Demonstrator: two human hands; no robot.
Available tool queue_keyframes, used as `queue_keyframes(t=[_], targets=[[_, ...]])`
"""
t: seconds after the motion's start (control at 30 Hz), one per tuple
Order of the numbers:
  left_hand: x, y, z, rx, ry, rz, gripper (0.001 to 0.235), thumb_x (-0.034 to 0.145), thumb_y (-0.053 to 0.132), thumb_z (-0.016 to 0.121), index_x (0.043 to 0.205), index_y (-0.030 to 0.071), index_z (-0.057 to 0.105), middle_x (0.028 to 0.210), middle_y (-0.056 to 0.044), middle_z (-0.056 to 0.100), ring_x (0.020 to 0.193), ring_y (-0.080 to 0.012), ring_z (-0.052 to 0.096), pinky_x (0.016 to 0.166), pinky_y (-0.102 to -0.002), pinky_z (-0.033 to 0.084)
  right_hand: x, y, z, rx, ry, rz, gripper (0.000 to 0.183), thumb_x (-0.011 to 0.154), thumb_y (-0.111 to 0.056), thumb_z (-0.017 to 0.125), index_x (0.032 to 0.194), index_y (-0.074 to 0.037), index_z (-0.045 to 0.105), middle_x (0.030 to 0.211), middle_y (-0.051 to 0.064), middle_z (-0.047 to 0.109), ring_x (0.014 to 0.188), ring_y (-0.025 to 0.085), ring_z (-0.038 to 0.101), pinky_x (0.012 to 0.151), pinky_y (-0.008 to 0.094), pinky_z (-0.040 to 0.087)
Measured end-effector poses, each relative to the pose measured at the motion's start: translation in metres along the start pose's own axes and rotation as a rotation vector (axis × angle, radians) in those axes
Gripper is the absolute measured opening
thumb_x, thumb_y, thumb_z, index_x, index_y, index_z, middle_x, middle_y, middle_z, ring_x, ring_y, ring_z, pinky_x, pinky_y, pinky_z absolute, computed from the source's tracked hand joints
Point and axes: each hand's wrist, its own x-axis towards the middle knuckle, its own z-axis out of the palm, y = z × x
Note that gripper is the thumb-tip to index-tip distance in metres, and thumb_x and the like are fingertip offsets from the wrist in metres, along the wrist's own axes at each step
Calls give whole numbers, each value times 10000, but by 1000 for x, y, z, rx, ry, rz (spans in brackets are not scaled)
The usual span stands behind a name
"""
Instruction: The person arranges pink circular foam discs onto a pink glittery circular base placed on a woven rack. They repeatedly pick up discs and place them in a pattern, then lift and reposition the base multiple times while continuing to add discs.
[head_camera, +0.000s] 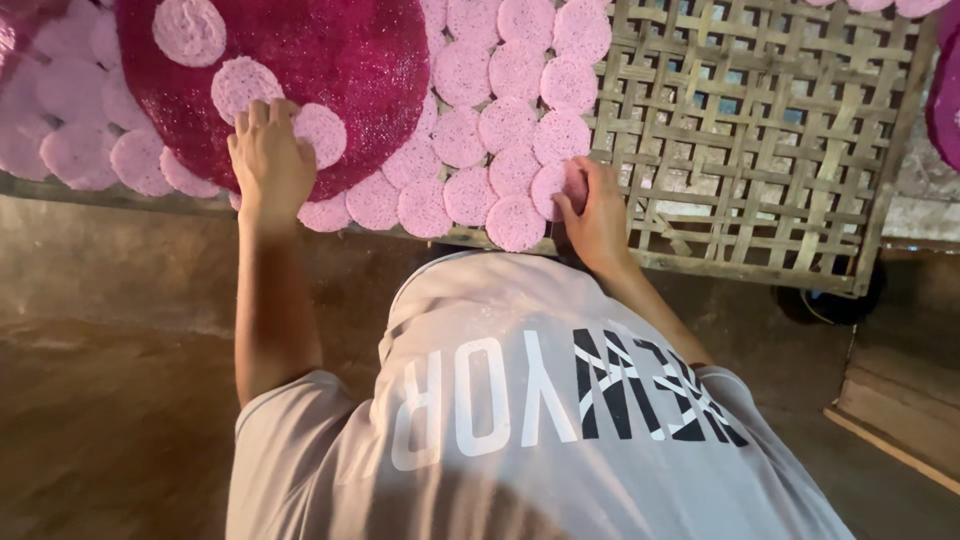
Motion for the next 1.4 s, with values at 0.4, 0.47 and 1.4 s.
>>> queue_keyframes(t=[0.4,0.47,1.4], targets=[[-44,126,-67,-803,-614,60,350,877,163,764,1202,105,645,992,-131,739,920,-230,751,822,-338,612,-19,-67,65,1703,-499,859,617,983,-472,498,1321,41,555,1200,190,684,1133,267,692,960,338,559],[-55,152,-61,-766,-428,519,579,750,187,881,1233,53,590,1104,-150,697,1018,-265,699,833,-389,557,-32,-60,64,1672,-191,867,453,1006,-253,578,1337,52,534,1233,161,665,1152,236,671,1005,382,577],[85,127,47,-156,110,61,499,802,330,833,1139,64,580,1376,-182,487,1345,-396,420,1110,-547,382,-16,11,-67,66,182,88,385,983,-10,709,1347,-30,586,1390,178,489,1222,329,547,1001,391,501]])
